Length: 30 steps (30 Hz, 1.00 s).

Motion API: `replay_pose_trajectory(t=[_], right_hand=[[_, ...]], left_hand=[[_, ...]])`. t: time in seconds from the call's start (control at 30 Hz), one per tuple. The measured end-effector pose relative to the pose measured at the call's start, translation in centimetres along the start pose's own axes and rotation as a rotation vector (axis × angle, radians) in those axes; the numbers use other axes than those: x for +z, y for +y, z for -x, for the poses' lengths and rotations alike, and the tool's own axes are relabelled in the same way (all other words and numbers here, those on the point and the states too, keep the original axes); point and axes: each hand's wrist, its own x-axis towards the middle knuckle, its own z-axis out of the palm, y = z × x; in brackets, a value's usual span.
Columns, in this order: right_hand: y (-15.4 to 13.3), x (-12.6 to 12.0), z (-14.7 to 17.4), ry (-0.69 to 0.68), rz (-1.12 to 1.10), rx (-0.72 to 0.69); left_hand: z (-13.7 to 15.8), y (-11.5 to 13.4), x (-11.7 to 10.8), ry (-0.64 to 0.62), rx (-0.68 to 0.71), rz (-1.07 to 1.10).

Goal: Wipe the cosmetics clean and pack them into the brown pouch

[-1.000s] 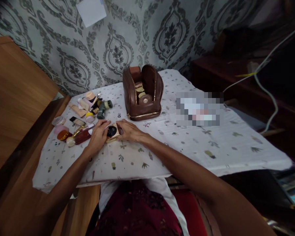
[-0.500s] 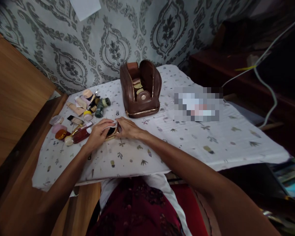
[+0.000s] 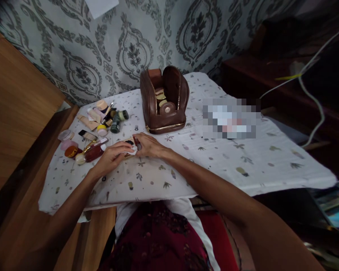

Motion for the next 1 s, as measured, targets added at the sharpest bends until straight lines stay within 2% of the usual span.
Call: replay_pose_trajectory(t=[0.33, 0.47, 0.63, 0.77, 0.87, 1.0], right_hand=[[-0.4, -0.6, 0.3, -0.024, -0.023, 0.010], [-0.1, -0.5, 0.2, -0.014, -0.043, 0.008], [0.2, -0.2, 0.1, -0.008, -0.027, 0.019], [0.1, -0.1, 0.0, -0.001, -0.054, -0.006], [0.1, -0.1, 0.0, 0.008, -0.052, 0.020], [0.1, -0.2, 0.0, -0.007, -0.064, 0.049]], left_hand=[[-1.0, -3.0, 0.2, 0.193, -0.161, -0.188], [-0.6, -2.7, 0.1, 0.183, -0.153, -0.191], [0.7, -0.4, 0.0, 0.064, -0.031, -0.132], [1.6, 0.6, 0.0, 0.026, 0.027, -0.115], [1.6, -0.2, -0.3, 0.065, -0.021, -0.139], [1.3, -2.2, -0.9, 0.184, -0.149, -0.207]])
